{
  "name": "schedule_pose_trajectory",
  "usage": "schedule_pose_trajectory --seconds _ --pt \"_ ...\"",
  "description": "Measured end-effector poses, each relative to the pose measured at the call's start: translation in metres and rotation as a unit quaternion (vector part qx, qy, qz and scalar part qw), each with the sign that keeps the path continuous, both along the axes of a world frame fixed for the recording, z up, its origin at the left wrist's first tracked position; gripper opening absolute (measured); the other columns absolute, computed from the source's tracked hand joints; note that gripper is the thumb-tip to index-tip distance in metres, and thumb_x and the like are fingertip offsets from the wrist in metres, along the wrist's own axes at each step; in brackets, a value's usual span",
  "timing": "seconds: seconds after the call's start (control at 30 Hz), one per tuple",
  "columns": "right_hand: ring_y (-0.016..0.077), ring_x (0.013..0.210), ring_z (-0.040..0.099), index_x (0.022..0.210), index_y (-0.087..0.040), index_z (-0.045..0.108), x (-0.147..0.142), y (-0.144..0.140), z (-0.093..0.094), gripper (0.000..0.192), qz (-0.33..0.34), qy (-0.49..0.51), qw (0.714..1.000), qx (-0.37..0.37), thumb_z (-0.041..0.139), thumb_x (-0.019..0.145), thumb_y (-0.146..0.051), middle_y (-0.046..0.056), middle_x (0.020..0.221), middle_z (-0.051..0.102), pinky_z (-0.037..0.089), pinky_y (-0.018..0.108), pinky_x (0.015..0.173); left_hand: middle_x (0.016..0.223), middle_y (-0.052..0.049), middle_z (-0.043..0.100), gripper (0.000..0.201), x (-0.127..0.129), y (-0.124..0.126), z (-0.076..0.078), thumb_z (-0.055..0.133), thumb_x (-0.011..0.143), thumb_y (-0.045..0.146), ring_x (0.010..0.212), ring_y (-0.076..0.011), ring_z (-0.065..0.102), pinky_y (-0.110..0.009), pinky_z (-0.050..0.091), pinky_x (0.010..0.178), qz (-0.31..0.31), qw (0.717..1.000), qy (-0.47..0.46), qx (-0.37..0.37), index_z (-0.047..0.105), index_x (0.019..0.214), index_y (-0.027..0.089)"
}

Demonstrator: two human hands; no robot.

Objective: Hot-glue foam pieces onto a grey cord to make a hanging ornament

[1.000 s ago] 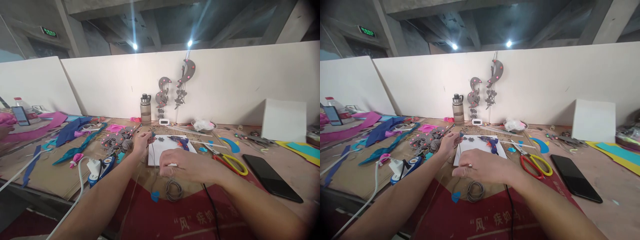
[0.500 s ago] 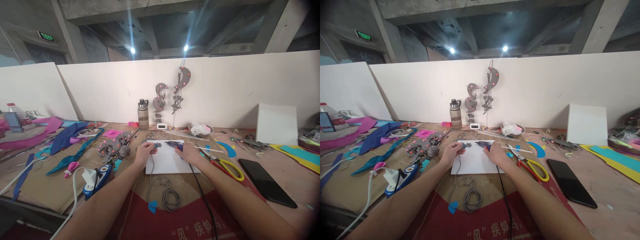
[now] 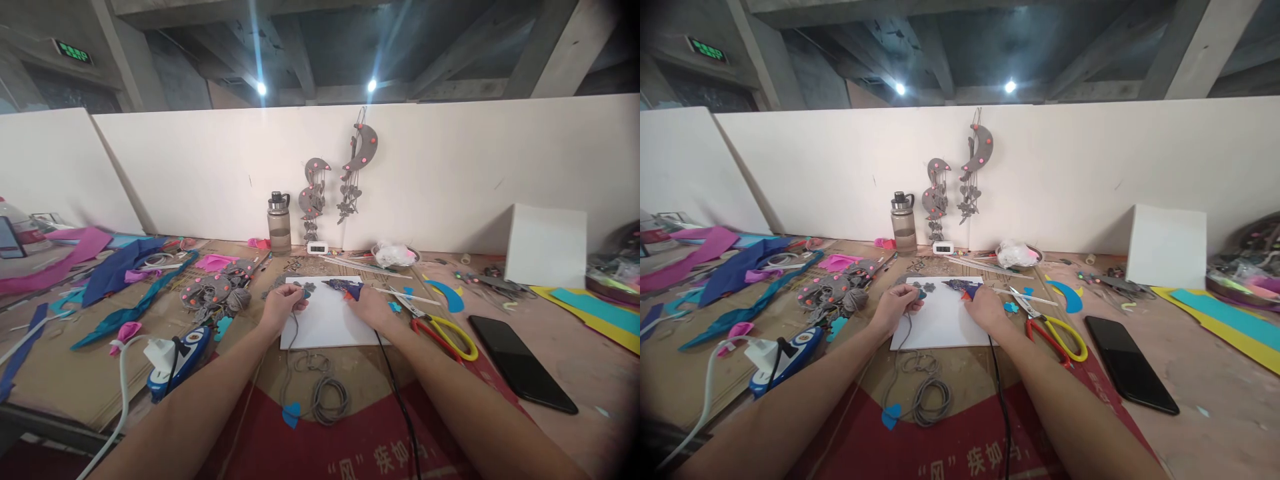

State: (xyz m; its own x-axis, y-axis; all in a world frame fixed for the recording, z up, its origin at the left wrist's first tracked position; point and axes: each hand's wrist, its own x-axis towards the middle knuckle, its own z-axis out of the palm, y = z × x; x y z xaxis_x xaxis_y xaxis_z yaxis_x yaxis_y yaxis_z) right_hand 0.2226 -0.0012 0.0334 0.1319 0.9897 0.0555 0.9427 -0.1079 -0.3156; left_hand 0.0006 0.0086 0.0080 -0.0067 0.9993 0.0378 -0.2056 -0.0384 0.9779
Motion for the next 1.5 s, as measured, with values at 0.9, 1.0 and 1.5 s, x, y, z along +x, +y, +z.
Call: schedule_pose_trajectory --seconds 0.9,1.0,1.5 --pt "0.0133 0.077 0.062 0.108 -0.021 0.046 -0.043 -0.022 -0.009 0.033 0.151 0.536 0.808 0.194 0.056 0.078 -0.033 0.003 0.101 0.059 0.055 0.03 0.067 0.068 -0.003 0.063 0.026 -0.008 0.003 0.012 0.073 0.062 0.034 0.06 -0.0136 0.062 -0.026 0.048 0.057 0.038 0.997 -0.059 0.033 0.062 0.072 0.012" --pt "0.0141 0.082 0.06 0.116 -0.023 0.041 -0.052 -0.032 -0.009 0.038 0.227 0.543 0.787 0.185 0.054 0.082 -0.035 0.007 0.115 0.057 0.056 0.031 0.064 0.071 -0.002 0.062 0.025 -0.01 0.003 0.016 0.072 0.062 0.033 0.06 -0.011 0.059 -0.022 0.042 0.051 0.068 0.996 -0.043 0.042 0.064 0.073 0.013" --pt "0.0165 0.075 0.057 0.109 -0.019 0.046 -0.053 -0.048 -0.006 0.026 0.238 0.333 0.89 0.202 0.044 0.091 -0.037 0.008 0.097 0.062 0.047 0.032 0.071 0.057 0.003 0.049 0.023 -0.011 0.005 0.015 0.072 0.061 0.034 0.052 -0.0065 0.04 -0.021 0.024 0.046 0.076 0.995 -0.042 0.055 0.064 0.067 0.014"
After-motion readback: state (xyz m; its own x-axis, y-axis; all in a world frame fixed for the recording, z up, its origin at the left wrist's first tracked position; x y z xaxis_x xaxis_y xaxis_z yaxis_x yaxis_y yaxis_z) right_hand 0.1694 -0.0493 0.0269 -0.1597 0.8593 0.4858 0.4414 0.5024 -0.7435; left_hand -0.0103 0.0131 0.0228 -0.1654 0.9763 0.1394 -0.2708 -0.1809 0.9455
